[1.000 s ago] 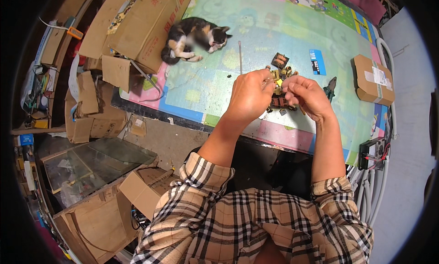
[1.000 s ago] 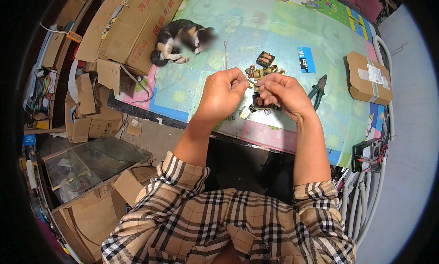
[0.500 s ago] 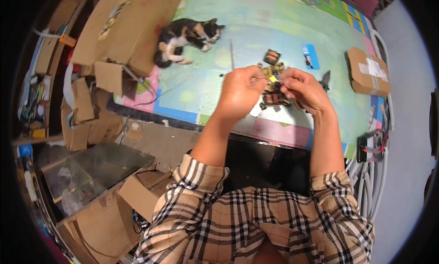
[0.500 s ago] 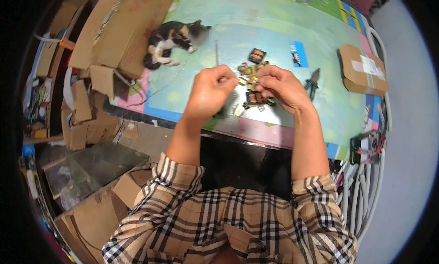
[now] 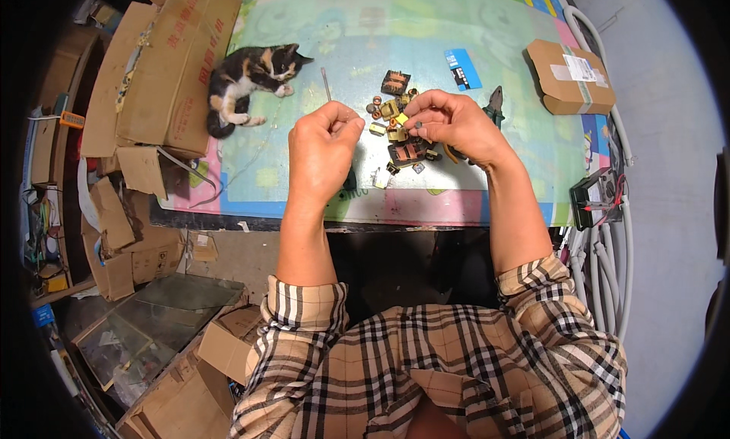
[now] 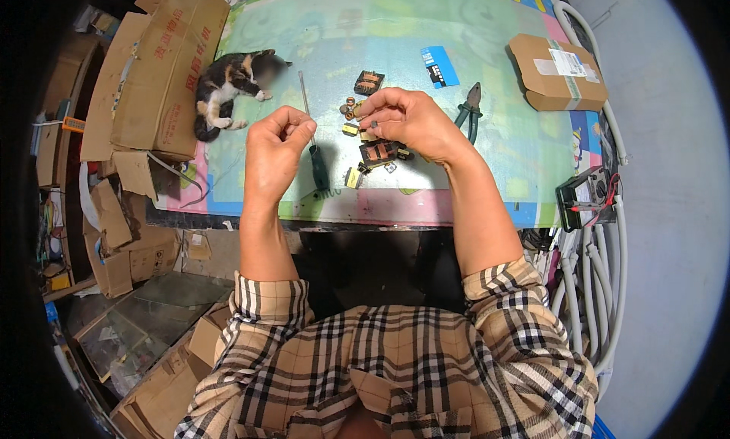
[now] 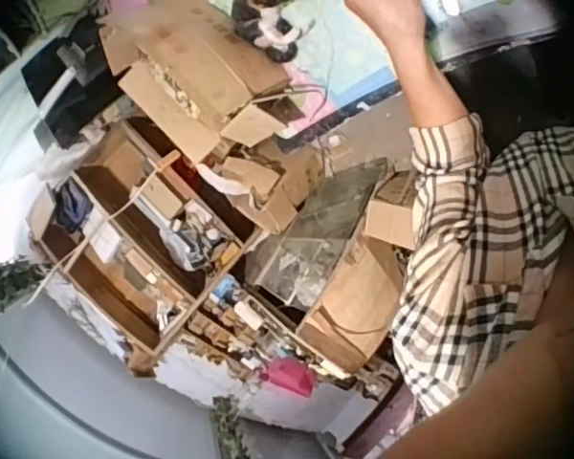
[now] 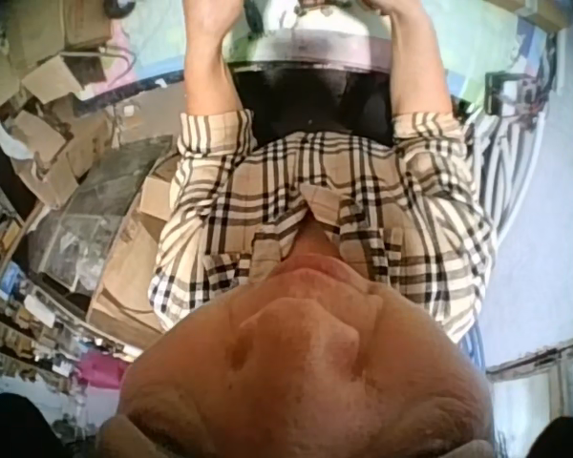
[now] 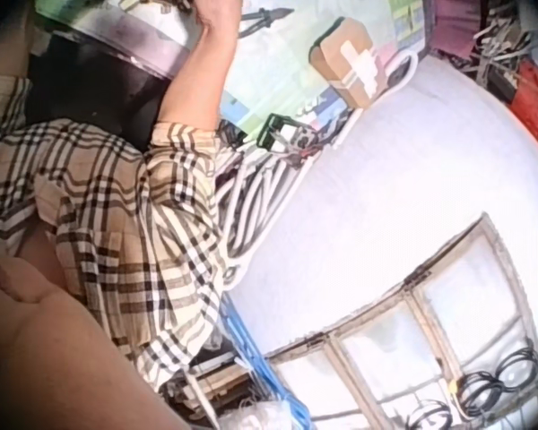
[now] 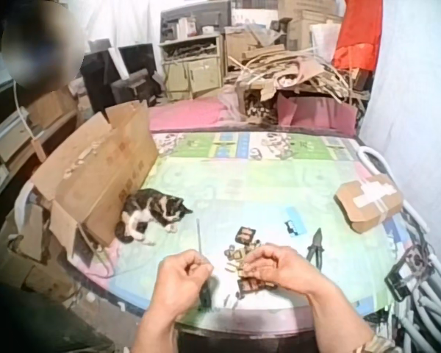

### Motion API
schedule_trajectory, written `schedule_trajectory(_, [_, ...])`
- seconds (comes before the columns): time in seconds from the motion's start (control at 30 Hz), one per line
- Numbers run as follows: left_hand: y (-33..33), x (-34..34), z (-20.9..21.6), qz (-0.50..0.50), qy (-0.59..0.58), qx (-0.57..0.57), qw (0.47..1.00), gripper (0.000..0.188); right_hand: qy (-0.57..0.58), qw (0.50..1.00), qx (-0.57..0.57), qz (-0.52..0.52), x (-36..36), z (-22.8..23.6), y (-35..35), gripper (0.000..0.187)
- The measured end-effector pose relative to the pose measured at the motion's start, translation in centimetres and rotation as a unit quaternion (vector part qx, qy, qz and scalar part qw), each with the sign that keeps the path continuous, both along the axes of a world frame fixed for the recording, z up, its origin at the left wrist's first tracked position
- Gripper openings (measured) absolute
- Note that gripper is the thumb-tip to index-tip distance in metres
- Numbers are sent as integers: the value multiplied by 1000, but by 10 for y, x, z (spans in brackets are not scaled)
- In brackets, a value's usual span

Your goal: The person assembles small electronic components on a cluttered workbench, using a screwdriver and pliers to manipulate and connect parts. A cat is present on the table, and the person briefly touches it while continuing the assembly.

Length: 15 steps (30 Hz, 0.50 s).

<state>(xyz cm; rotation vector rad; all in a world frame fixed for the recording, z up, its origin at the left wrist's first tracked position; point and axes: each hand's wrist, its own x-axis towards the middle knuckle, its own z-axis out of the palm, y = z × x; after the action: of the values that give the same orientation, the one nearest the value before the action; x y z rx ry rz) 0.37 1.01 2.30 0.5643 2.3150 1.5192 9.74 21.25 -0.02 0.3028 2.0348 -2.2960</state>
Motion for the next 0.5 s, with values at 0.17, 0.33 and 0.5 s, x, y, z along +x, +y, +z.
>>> schedule_trajectory(0.17, [-2,-1,0,6,4,-10,1000,11,-2,998,60,-31,1,9,-3,24])
schedule_trajectory(0.33, [-3,1,-1,-26,-8,-55,998,14,-11,999,5,-48,0,1,4,23])
schedule_trajectory(0.5, [-4,-1,-1,-55,-11,-111,992,18,-1,998,-45,-53,0,1,6,24])
